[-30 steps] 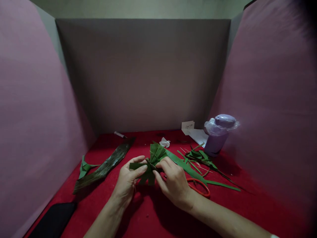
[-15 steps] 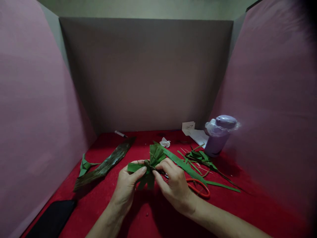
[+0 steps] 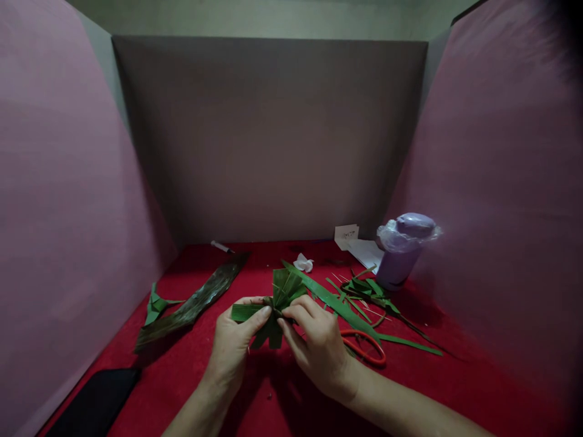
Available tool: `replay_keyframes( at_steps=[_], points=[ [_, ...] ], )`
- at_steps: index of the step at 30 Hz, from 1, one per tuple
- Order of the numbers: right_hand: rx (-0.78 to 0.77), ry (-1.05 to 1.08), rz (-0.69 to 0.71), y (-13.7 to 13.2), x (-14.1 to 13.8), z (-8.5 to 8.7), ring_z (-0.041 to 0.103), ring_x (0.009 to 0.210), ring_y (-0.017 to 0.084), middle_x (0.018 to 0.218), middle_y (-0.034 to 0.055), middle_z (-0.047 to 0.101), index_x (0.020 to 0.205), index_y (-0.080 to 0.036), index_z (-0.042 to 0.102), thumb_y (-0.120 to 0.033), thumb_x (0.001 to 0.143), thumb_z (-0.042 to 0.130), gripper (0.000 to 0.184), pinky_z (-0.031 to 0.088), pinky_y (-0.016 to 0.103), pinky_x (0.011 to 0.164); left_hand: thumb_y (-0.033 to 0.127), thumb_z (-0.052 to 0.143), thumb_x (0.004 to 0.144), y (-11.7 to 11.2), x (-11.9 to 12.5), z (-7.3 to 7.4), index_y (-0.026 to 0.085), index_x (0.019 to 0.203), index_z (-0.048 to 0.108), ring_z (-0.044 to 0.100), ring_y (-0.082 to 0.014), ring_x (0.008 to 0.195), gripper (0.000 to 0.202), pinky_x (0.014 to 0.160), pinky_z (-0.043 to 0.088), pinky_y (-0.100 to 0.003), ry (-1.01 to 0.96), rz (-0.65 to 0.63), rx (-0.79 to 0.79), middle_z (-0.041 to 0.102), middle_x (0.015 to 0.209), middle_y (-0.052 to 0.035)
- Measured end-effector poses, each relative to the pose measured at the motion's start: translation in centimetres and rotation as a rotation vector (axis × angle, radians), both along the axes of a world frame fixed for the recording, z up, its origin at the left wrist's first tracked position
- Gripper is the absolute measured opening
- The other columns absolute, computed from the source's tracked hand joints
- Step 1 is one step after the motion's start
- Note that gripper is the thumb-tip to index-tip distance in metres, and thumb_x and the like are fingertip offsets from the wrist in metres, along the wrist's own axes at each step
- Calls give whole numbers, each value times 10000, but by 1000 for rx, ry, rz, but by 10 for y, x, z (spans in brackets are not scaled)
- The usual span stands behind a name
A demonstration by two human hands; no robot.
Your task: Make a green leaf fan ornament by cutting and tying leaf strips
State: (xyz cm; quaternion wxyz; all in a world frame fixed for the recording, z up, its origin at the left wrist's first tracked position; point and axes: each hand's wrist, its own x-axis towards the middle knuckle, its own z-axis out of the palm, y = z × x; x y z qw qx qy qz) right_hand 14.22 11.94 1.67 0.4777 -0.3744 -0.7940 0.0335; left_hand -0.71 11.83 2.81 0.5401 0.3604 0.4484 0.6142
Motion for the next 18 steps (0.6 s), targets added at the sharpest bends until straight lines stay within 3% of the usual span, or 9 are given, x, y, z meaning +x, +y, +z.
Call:
replay_keyframes(
  at_steps=[7,18],
  points=[
    [10,-17,0,1,1,-4,548,747,169,816,67,576,858,-167,584,-153,857,492,93,448,284,652,262,785,550,-2,2,0,134,839,622,640,-173,581,355,563,505,-278,4,17,-57,703,708,-60],
    [94,-18,-18,2,-2,-6,547,697,155,776,62,581,824,-159,590,-142,854,490,105,434,264,617,256,773,577,-4,4,-3,140,814,637,625,-131,573,296,568,502,-230,72,50,-9,703,689,-27]
  ],
)
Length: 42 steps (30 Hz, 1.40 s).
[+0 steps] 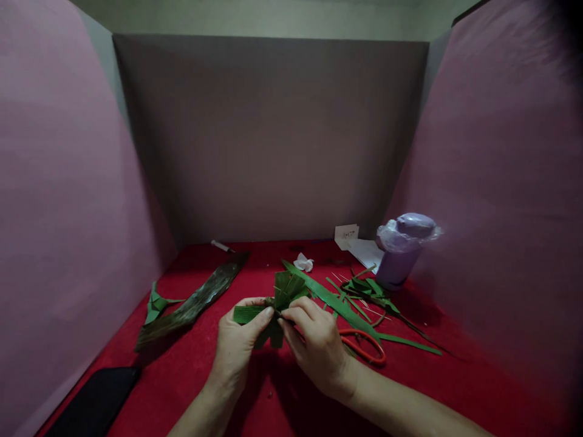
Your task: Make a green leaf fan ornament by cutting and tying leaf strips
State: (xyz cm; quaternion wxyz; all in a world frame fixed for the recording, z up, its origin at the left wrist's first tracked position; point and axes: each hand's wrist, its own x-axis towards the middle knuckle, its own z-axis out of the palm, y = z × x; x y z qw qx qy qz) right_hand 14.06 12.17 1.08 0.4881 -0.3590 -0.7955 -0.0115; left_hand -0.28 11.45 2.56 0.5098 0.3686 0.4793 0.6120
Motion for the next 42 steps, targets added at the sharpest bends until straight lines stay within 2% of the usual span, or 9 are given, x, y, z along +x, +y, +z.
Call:
replay_keyframes(
  at_steps=[7,11,14,24,31,38,42],
  points=[
    [-6,-76,-35,-2,1,4,550,679,138,787,56,586,819,-170,602,-183,872,462,150,428,247,610,256,782,553,0,1,0,131,814,638,634,-159,582,324,579,516,-273,-57,-18,-25,704,701,-48],
    [-62,-80,-53,-5,2,9,549,761,173,816,61,589,870,-177,591,-190,845,506,90,430,294,682,262,790,549,-2,0,3,145,812,623,620,-145,543,333,545,508,-265,-93,-16,-92,690,654,-26],
    [-48,-66,-54,-6,2,11,530,776,185,820,66,594,856,-175,587,-175,838,502,87,420,333,717,260,798,536,-1,0,4,140,801,626,617,-136,549,338,546,501,-248,-83,-3,-94,688,654,-25],
    [70,-48,-6,-1,1,5,511,742,175,793,54,613,838,-176,587,-131,838,498,99,391,327,660,247,791,544,1,1,1,129,793,636,617,-132,562,316,572,501,-243,-72,-12,-40,690,658,-26],
    [-56,-23,12,-2,2,8,532,781,186,822,58,591,866,-176,570,-174,831,514,65,414,338,709,250,799,524,0,1,-1,131,775,640,615,-135,557,320,568,493,-242,-88,0,-45,682,641,-20],
    [42,-1,32,-1,0,9,522,724,170,764,53,593,810,-181,580,-138,834,490,103,420,311,650,250,802,521,-1,3,-2,140,757,644,612,-133,556,304,566,494,-242,-82,-4,-53,682,639,-13],
    [10,-31,17,0,-1,7,519,733,173,779,59,594,817,-175,576,-139,843,472,112,421,321,658,235,809,505,1,3,-3,136,743,644,604,-121,549,306,573,494,-234,-84,18,-49,676,627,-4]
  ],
)
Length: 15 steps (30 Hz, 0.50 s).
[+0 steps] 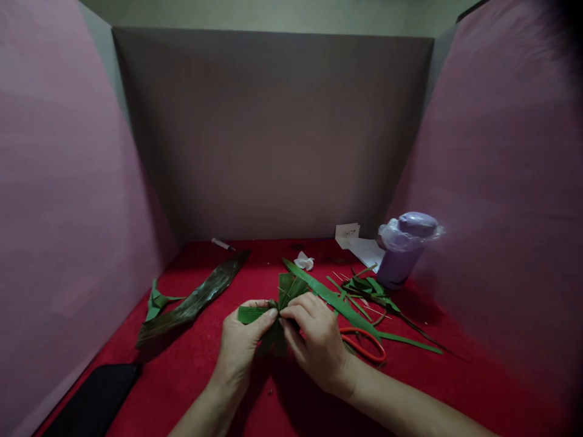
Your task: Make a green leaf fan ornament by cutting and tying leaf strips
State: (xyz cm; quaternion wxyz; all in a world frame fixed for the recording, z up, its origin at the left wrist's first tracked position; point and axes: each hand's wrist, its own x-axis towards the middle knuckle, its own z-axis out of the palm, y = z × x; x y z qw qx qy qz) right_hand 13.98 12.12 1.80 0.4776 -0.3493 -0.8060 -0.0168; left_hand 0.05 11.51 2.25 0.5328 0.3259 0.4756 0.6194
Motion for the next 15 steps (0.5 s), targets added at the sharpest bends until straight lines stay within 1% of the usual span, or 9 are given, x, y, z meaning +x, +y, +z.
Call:
replay_keyframes(
  at_steps=[3,6,9,12,15],
  points=[
    [-45,-13,-8,-2,1,1,522,763,184,809,67,594,863,-169,570,-151,842,478,95,424,337,688,237,803,519,1,-2,-1,132,756,644,606,-122,557,304,578,494,-234,-6,-16,-5,677,630,-8],
    [-52,2,-26,-5,3,3,520,785,195,821,69,588,898,-164,560,-190,828,517,86,424,349,713,246,792,543,1,-3,0,133,774,642,619,-129,586,298,585,492,-231,4,-28,-3,688,662,-19],
    [-49,8,-61,-5,4,2,518,794,198,822,67,580,877,-170,563,-217,818,536,80,422,353,718,264,796,535,0,-4,3,133,774,640,619,-139,565,314,560,492,-241,15,-18,-21,686,653,-25],
    [-32,3,-62,-4,4,0,519,784,190,812,62,581,841,-175,569,-193,820,528,50,419,344,711,277,799,526,1,-5,3,140,780,642,617,-141,548,328,551,493,-248,29,-13,-29,687,652,-25],
    [-5,11,-43,-2,4,-1,520,751,177,785,57,589,803,-174,572,-162,825,517,61,418,331,685,265,798,529,2,-5,2,135,782,646,620,-138,567,322,576,499,-247,33,-14,-1,692,666,-29]
  ],
)
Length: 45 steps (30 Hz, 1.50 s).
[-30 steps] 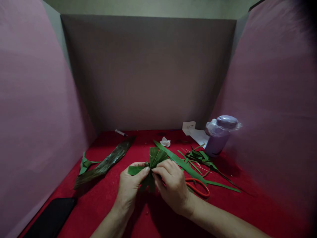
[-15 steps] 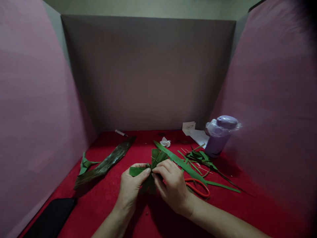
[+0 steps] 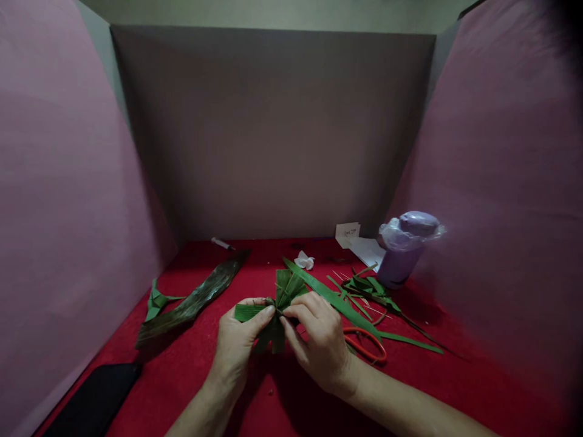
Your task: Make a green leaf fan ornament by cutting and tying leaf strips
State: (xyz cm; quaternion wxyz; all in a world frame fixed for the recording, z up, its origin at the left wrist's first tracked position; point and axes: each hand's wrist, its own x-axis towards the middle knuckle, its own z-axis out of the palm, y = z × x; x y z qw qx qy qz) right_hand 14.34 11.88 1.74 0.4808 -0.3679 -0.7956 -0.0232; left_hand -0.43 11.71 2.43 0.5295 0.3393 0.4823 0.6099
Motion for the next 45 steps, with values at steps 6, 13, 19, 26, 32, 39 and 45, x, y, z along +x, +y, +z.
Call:
replay_keyframes(
  at_steps=[6,13,19,26,32,39,45],
  points=[
    [10,11,16,2,-2,-2,523,742,177,779,56,596,802,-176,579,-142,826,514,77,420,332,677,256,792,541,-1,2,0,130,786,634,618,-144,553,317,554,502,-254,-4,-14,-2,688,648,-28],
    [-42,39,29,0,2,2,532,826,202,880,74,592,949,-175,575,-186,811,539,142,437,359,731,243,782,572,2,-3,3,123,798,627,621,-129,583,299,572,496,-232,-47,-3,-4,687,672,-22],
    [-28,110,22,-2,5,3,525,830,209,867,72,573,913,-176,574,-169,796,532,124,428,374,736,253,785,564,4,-9,7,104,821,633,643,-164,614,334,590,505,-262,-47,33,18,699,704,-61],
    [35,29,-31,-1,3,-1,518,800,203,836,65,576,879,-177,594,-189,791,570,92,414,370,723,255,782,576,2,-5,5,120,830,623,638,-151,588,329,597,516,-272,-23,10,24,697,680,-36],
    [58,15,-34,2,2,-3,514,770,190,802,56,581,836,-176,587,-163,808,556,44,407,349,694,246,788,564,1,-4,3,114,813,624,635,-147,593,326,595,517,-262,-31,20,32,697,678,-35],
    [6,19,-39,0,4,-2,517,901,235,993,109,563,1059,-156,547,-293,775,620,324,429,390,768,243,797,541,4,-8,7,112,833,619,653,-165,609,366,587,513,-260,-78,51,8,704,699,-52],
    [-15,3,-110,3,3,-5,522,863,235,916,86,584,955,-179,573,-282,798,590,188,415,383,744,247,799,532,5,-11,7,104,832,626,657,-178,620,375,602,519,-285,-75,89,21,705,725,-66]
  ],
)
